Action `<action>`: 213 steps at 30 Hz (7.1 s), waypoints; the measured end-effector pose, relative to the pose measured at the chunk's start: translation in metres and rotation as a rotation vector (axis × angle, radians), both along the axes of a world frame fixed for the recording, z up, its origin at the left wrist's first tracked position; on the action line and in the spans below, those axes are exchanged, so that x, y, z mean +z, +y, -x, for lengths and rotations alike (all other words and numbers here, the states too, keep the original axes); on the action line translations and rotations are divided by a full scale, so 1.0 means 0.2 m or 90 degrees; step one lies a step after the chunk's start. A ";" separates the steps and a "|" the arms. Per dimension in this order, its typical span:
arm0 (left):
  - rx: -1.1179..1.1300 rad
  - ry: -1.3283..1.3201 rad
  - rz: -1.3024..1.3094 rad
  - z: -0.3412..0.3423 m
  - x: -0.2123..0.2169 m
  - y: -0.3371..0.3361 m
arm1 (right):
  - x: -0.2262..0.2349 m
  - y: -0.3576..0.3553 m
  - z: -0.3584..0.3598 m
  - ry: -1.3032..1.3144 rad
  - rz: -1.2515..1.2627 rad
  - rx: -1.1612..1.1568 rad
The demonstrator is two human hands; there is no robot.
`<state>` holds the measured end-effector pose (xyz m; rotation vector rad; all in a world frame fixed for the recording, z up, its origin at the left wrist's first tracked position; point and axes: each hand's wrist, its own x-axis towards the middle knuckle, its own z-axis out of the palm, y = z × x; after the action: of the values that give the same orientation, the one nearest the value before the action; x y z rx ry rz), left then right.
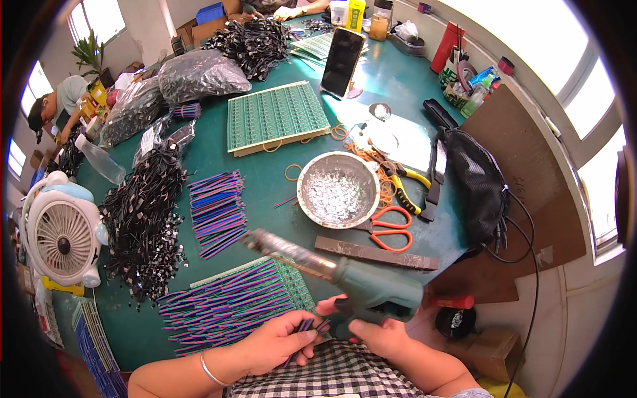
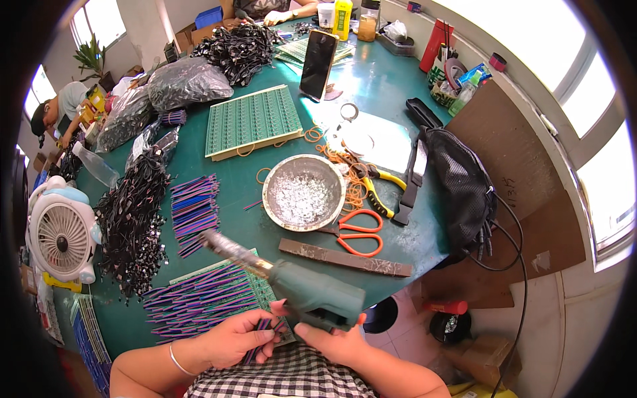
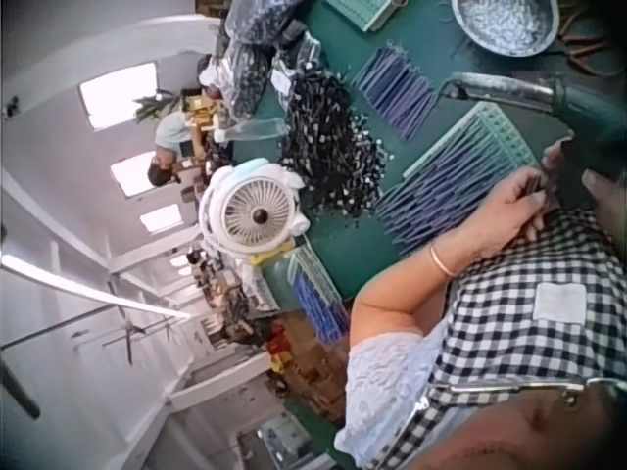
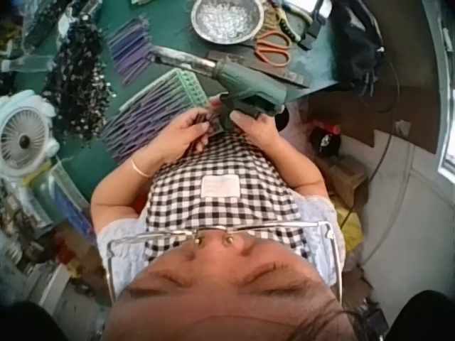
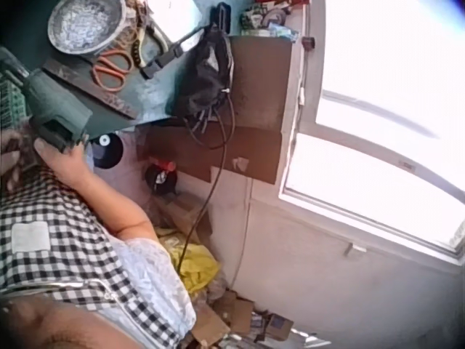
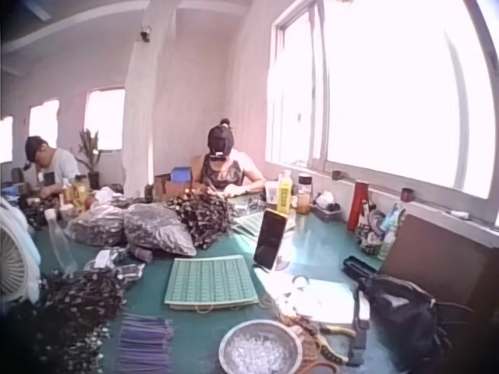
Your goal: The person arranges ribbon wires onto the contact points of circuit boards and solders them in place using a soldering iron.
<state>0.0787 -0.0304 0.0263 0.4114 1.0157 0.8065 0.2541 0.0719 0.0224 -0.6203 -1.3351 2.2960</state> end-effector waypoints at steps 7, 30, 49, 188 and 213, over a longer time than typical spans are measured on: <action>0.033 0.005 -0.010 -0.02 0.02 0.01 | -0.01 -0.02 -0.03 -0.100 -0.081 -0.090; -0.023 0.912 -0.723 -0.04 0.08 -0.01 | -0.04 -0.13 0.05 -0.229 -0.329 -0.088; -0.079 0.803 -0.539 0.09 0.03 -0.13 | -0.10 -0.22 -0.31 -0.269 -0.130 -0.115; -0.067 1.137 -0.535 0.27 0.08 -0.46 | -0.15 -0.46 -0.68 -0.331 -0.128 -0.220; -0.132 1.047 -0.105 0.47 0.10 -0.04 | -0.07 -0.27 -0.08 0.068 0.062 -0.372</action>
<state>-0.0158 -0.0382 0.0461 1.3982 2.3445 0.2084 0.2693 0.0176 0.0093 -0.7842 -0.8488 1.8865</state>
